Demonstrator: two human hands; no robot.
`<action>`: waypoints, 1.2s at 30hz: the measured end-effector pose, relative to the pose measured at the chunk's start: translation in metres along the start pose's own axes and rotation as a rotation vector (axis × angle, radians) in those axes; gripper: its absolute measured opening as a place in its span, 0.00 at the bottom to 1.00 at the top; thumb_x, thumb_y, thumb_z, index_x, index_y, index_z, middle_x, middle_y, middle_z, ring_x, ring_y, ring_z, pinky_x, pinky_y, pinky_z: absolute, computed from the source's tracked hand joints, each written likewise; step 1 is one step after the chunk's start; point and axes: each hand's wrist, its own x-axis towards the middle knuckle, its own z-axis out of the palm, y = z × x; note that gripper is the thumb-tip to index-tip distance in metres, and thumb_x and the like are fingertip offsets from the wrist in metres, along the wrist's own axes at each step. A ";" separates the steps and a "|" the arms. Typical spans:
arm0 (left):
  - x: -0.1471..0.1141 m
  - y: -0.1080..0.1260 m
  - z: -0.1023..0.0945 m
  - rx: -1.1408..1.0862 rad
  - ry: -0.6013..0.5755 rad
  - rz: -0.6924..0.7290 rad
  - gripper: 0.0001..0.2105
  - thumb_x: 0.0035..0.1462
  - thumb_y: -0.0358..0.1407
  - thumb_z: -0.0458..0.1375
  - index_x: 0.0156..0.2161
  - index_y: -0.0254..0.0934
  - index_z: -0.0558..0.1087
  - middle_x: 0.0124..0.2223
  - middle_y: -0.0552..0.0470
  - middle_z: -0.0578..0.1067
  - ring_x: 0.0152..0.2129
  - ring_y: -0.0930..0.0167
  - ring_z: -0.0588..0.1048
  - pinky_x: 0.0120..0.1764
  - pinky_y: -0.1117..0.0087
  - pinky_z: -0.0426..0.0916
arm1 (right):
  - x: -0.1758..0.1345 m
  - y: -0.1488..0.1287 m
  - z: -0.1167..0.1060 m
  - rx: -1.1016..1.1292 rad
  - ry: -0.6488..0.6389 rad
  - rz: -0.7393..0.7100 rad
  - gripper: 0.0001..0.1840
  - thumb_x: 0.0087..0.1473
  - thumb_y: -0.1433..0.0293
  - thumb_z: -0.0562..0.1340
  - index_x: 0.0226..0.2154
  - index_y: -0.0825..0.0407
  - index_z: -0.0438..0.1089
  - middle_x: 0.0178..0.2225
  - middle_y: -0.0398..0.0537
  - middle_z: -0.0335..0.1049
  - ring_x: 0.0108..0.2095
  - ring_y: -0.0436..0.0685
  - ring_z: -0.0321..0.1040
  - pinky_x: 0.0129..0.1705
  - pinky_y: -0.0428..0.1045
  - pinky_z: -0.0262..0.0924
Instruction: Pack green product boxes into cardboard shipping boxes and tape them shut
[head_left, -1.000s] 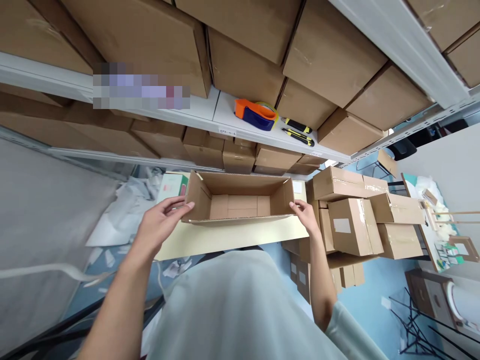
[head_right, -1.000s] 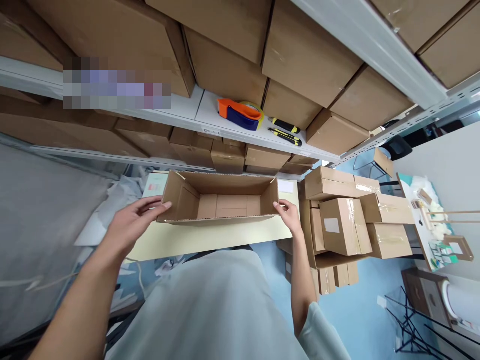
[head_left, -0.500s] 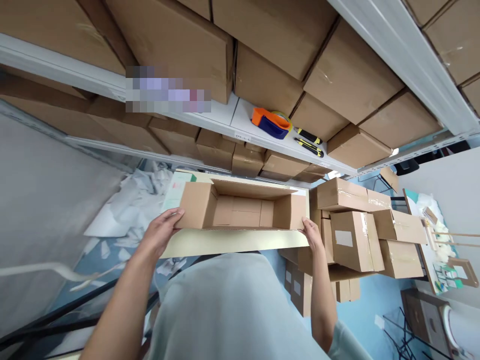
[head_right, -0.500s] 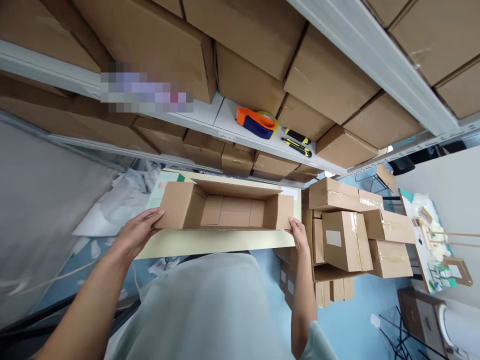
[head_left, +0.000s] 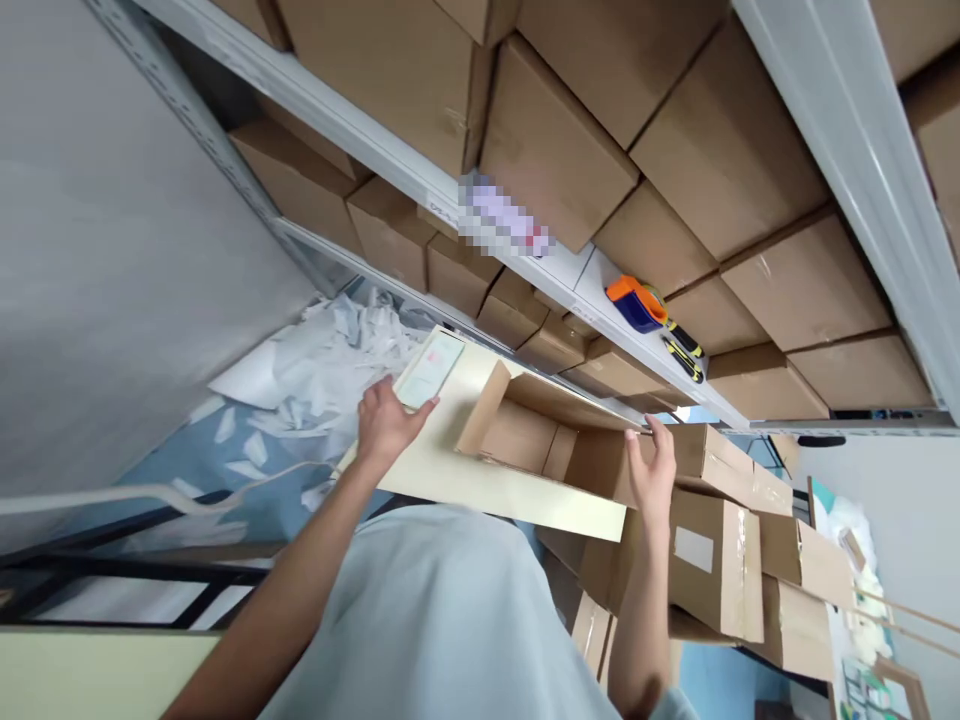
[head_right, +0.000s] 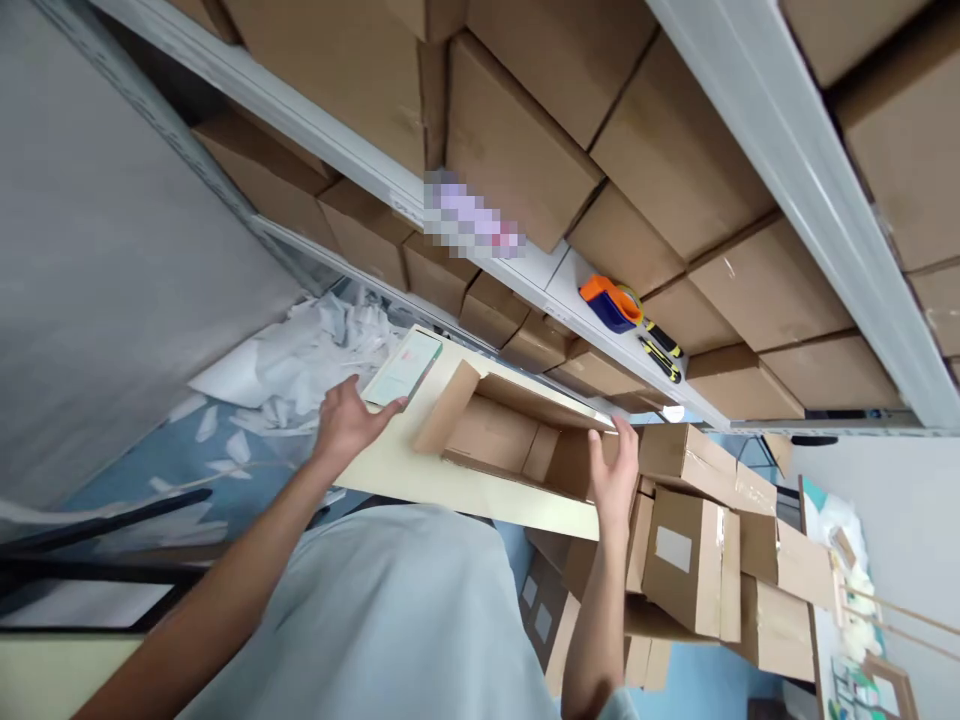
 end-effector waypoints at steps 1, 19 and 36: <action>0.002 -0.004 0.006 0.102 -0.001 0.037 0.46 0.53 0.42 0.71 0.71 0.22 0.61 0.75 0.16 0.60 0.75 0.37 0.57 0.74 0.38 0.54 | 0.005 -0.022 0.012 0.000 -0.037 -0.057 0.31 0.69 0.47 0.63 0.63 0.50 0.74 0.64 0.63 0.74 0.66 0.69 0.70 0.71 0.68 0.62; 0.029 -0.029 0.037 0.336 -0.075 0.092 0.43 0.62 0.38 0.60 0.76 0.18 0.54 0.75 0.13 0.60 0.74 0.35 0.59 0.69 0.37 0.61 | 0.010 -0.182 0.122 -0.126 -0.451 -0.369 0.27 0.75 0.54 0.60 0.69 0.44 0.71 0.72 0.59 0.66 0.73 0.72 0.63 0.71 0.71 0.64; -0.083 0.066 0.019 -0.330 -0.138 0.295 0.28 0.62 0.51 0.63 0.62 0.41 0.76 0.61 0.40 0.82 0.54 0.55 0.83 0.58 0.55 0.77 | -0.028 0.093 -0.050 -0.434 0.021 0.187 0.66 0.49 0.21 0.53 0.63 0.61 0.74 0.56 0.79 0.79 0.58 0.90 0.76 0.52 0.72 0.75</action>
